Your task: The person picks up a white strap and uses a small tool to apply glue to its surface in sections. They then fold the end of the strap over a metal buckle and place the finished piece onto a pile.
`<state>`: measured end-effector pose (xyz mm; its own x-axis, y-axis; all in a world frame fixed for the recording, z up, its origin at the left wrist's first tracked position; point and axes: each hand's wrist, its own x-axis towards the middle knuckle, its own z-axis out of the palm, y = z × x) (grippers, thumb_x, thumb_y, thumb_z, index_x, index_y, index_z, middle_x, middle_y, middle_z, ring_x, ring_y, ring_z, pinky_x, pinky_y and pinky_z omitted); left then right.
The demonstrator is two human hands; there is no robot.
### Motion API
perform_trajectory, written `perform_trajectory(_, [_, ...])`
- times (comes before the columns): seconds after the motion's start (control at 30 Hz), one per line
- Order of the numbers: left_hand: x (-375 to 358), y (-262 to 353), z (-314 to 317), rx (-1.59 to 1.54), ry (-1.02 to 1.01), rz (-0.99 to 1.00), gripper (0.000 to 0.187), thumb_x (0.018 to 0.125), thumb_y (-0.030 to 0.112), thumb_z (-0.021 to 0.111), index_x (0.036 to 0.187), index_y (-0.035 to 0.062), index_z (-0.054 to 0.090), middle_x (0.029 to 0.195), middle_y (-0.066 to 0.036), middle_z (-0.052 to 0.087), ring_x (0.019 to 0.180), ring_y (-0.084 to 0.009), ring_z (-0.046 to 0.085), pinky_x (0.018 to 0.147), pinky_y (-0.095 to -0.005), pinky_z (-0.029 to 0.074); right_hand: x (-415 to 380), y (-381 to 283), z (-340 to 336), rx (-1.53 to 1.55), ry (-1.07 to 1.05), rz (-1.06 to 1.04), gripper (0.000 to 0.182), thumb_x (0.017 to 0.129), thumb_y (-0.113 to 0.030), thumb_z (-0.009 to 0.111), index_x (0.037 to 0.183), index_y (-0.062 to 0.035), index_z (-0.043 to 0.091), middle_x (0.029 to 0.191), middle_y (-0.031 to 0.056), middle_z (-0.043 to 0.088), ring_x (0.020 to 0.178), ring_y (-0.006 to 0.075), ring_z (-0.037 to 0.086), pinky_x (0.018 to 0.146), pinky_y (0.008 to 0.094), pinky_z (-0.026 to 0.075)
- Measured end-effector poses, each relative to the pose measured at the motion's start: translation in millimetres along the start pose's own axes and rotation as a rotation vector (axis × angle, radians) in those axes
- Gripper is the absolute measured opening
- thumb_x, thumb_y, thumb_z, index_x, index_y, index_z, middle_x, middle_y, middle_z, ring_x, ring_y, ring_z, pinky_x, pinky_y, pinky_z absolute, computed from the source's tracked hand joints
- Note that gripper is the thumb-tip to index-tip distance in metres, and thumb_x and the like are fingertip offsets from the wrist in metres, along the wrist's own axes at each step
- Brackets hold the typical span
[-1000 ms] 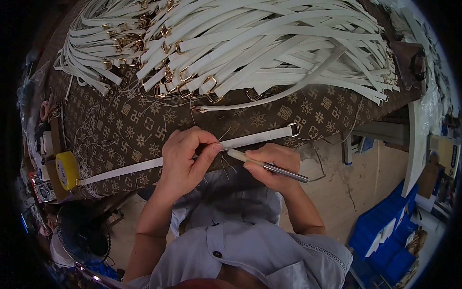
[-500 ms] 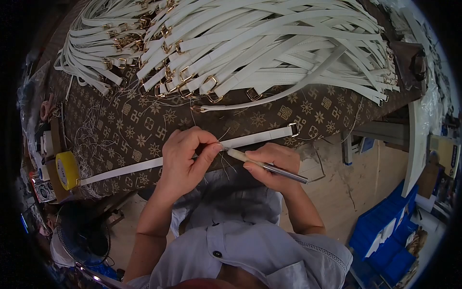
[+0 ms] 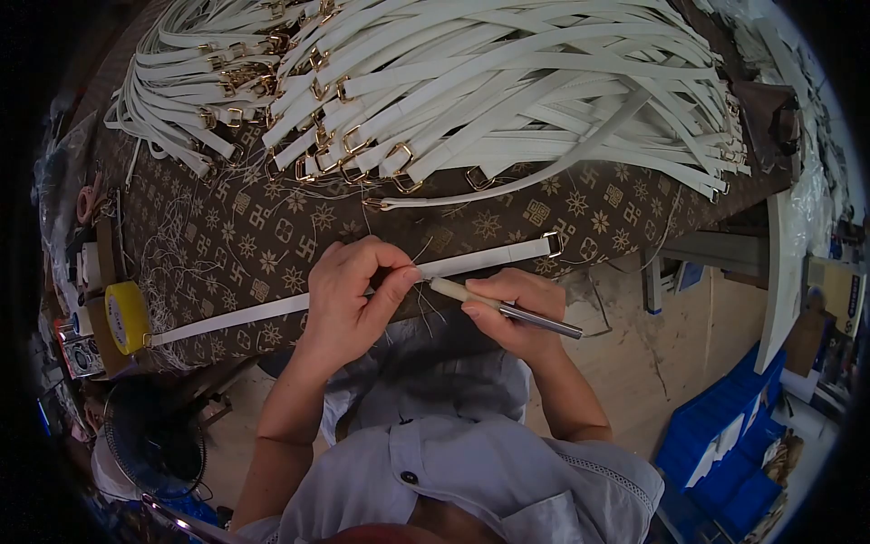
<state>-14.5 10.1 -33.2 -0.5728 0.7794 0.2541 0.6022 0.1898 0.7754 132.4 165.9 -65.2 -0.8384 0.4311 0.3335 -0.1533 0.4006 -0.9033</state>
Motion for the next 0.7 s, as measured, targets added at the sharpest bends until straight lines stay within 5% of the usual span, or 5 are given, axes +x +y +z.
perform_trajectory(0.7, [-0.2, -0.9, 0.2, -0.002, 0.003, 0.008, 0.013, 0.081, 0.016, 0.066, 0.081, 0.0095, 0.055, 0.066, 0.0, 0.055, 0.058, -0.018, 0.055, 0.055, -0.0322, 0.034, 1.6, -0.7, 1.1, -0.031, 0.005, -0.012, 0.02, 0.068, -0.011, 0.077, 0.084, -0.0012, 0.068, 0.071, 0.0093, 0.066, 0.057, 0.0179, 0.062, 0.052, 0.0255, 0.048])
